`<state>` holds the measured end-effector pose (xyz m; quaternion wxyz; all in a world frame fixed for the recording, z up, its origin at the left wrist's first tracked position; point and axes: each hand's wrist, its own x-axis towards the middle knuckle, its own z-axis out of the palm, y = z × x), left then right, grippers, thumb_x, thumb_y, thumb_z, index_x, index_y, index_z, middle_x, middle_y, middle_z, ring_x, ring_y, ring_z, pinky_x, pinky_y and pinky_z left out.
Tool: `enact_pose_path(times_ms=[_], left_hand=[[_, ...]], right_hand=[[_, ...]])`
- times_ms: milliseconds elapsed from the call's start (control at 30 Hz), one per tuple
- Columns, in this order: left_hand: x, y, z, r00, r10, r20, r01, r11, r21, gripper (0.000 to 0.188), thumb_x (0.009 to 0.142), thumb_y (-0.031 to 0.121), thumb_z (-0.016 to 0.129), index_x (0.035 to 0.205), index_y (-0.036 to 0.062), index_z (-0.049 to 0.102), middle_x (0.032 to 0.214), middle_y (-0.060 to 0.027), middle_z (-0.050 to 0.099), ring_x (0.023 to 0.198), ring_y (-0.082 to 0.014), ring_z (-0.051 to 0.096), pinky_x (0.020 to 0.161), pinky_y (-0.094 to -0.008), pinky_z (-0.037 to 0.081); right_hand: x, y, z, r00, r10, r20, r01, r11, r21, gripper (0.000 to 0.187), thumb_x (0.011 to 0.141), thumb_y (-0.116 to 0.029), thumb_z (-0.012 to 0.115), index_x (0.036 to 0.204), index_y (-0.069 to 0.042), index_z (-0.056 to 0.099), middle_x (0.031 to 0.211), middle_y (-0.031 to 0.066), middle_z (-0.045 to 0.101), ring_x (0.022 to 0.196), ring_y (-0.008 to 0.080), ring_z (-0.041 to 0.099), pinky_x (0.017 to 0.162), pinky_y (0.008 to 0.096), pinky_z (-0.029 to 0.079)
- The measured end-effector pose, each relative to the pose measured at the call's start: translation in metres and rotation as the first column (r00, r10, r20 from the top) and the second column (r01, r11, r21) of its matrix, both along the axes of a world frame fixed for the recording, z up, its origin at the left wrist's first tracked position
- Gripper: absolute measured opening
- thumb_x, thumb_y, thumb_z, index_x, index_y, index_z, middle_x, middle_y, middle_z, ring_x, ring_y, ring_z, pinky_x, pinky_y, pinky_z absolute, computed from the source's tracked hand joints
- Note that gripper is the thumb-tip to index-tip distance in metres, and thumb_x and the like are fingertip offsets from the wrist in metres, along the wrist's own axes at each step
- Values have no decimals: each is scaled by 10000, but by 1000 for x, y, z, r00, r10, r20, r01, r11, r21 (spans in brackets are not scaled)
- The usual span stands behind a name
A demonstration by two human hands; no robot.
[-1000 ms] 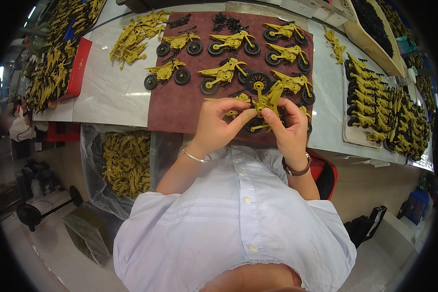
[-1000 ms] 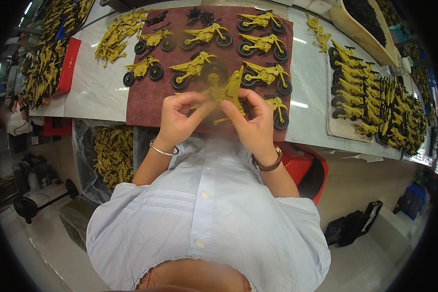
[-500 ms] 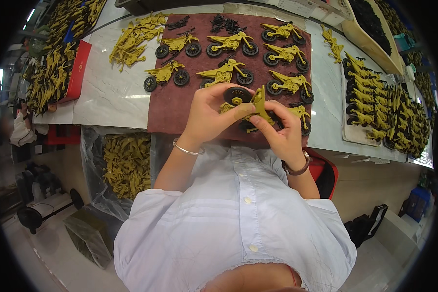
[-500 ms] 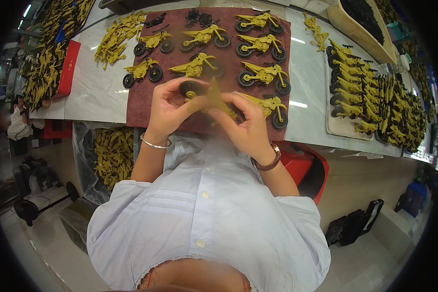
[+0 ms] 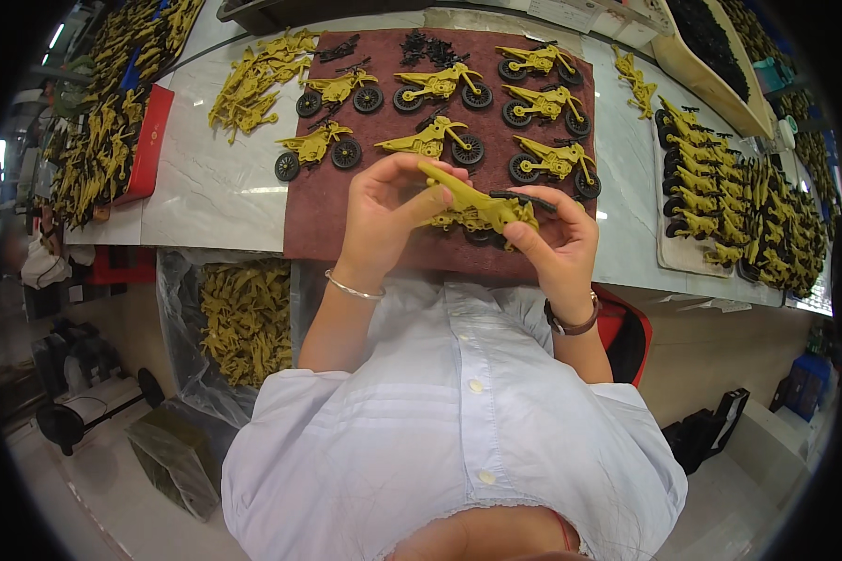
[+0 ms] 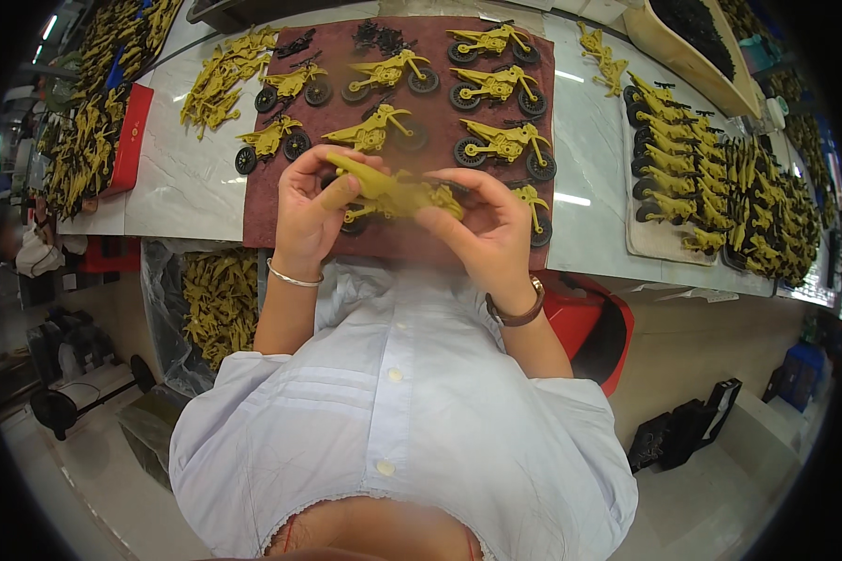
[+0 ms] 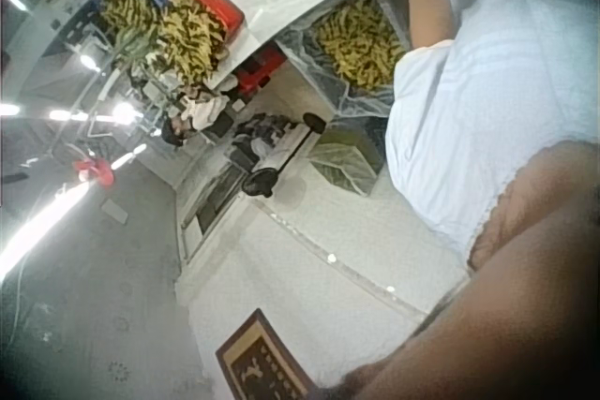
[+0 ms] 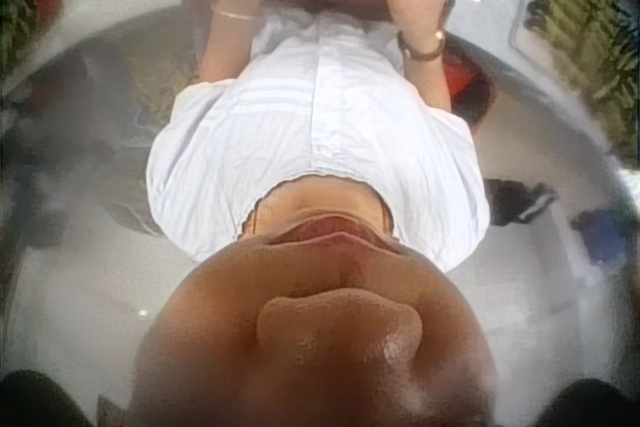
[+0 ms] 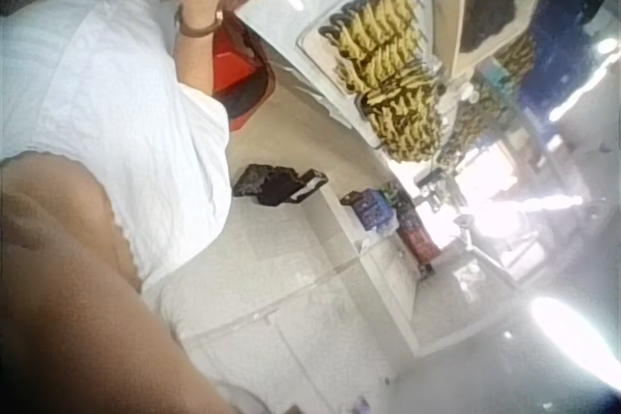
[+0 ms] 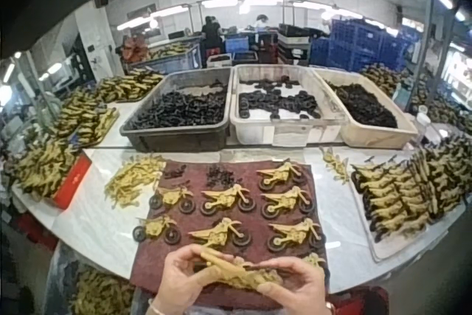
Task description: The person is manually assembling small toy motorcycle components at a manufacturing workstation.
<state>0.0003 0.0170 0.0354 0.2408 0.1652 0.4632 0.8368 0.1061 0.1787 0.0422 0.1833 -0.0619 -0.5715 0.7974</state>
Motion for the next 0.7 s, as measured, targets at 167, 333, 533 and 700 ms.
enact_pose_path(times_ms=[167,333,533,700], left_hand=[[-9,-16,4,941,-319,-109,267,903,-335,275,752,19,757,1001,-16,646,1008,-129,689,926,-184,670,813,-306,553],[-7,-11,31,753,-476,-454,93,760,-643,381,689,50,787,1040,-39,668,927,-67,696,805,-112,636,741,-254,504],[1,-6,26,886,-335,-322,126,840,-528,368,685,27,769,1038,-26,680,883,-97,695,791,-148,640,714,-267,498],[-3,-10,15,652,-361,-667,-68,848,-525,416,685,31,764,1094,49,694,944,-102,700,806,-209,625,704,-301,500]], right_hand=[[0,21,-6,987,148,-64,-95,854,512,295,737,-75,785,983,31,661,914,90,675,807,121,631,706,239,490],[2,21,-1,968,221,118,-250,824,509,424,709,29,799,1095,46,625,1068,116,661,986,169,628,850,269,506],[4,22,-5,962,272,-8,-268,953,140,558,688,75,791,1193,48,555,1142,125,614,1052,168,602,921,302,506],[4,24,-3,978,211,-8,-195,917,347,502,689,92,764,1153,32,582,1113,113,621,1019,190,618,889,308,515]])
